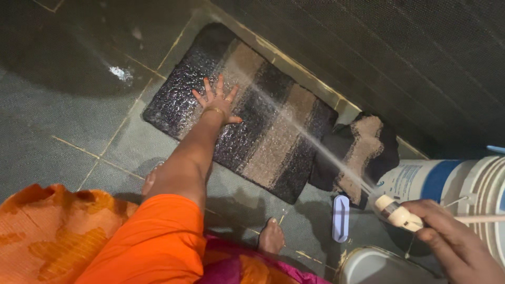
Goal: The person washes floor mats in a bathroom by spraying them with water from a hose and scrubbing them by hand.
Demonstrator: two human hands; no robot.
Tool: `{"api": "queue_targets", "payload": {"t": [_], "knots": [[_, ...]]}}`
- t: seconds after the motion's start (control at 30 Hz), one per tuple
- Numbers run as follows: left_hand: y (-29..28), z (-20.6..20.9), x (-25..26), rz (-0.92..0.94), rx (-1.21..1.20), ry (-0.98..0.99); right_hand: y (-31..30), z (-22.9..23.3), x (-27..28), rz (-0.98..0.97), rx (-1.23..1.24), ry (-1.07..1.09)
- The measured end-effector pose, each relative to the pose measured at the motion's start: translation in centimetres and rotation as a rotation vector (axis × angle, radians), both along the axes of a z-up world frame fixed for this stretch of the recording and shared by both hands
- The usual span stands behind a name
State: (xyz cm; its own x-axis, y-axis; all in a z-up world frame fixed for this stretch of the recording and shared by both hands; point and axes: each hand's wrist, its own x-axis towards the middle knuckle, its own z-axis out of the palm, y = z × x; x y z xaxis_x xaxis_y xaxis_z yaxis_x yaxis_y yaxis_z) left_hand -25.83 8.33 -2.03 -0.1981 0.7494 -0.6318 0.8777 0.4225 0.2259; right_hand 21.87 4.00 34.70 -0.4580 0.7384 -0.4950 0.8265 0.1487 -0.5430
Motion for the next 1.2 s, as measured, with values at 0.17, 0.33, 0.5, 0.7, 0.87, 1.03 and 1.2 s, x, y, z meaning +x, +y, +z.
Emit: {"api": "queue_targets", "payload": {"t": [0.17, 0.33, 0.5, 0.7, 0.87, 1.03, 1.2], "knots": [[-1.6, -2.5, 0.9, -0.025, 0.045, 0.089, 0.2, 0.1, 0.1, 0.224, -0.016, -0.011], [-5.0, -7.1, 4.4, 0.105, 0.363, 0.189, -0.5, 0.6, -1.4, 0.203, -0.031, -0.033], [-10.0, -7.6, 8.5, 0.195, 0.426, 0.154, -1.4, -0.3, -2.3, 0.092, -0.139, -0.113], [-12.6, -3.9, 10.5, 0.114, 0.307, 0.144, -2.8, -2.8, -2.9, -0.003, -0.145, -0.103], [-14.3, -1.5, 11.7, -0.046, 0.142, 0.122, -3.2, -3.1, -2.5, -0.078, -0.157, -0.092], [-15.6, -1.8, 13.6, -0.144, 0.148, 0.037, -4.4, -0.8, -2.1, -0.170, -0.185, -0.020], [-15.5, -1.4, 13.6, -0.163, 0.117, 0.055, -3.6, 1.6, -0.9, 0.130, -0.161, -0.062]]}}
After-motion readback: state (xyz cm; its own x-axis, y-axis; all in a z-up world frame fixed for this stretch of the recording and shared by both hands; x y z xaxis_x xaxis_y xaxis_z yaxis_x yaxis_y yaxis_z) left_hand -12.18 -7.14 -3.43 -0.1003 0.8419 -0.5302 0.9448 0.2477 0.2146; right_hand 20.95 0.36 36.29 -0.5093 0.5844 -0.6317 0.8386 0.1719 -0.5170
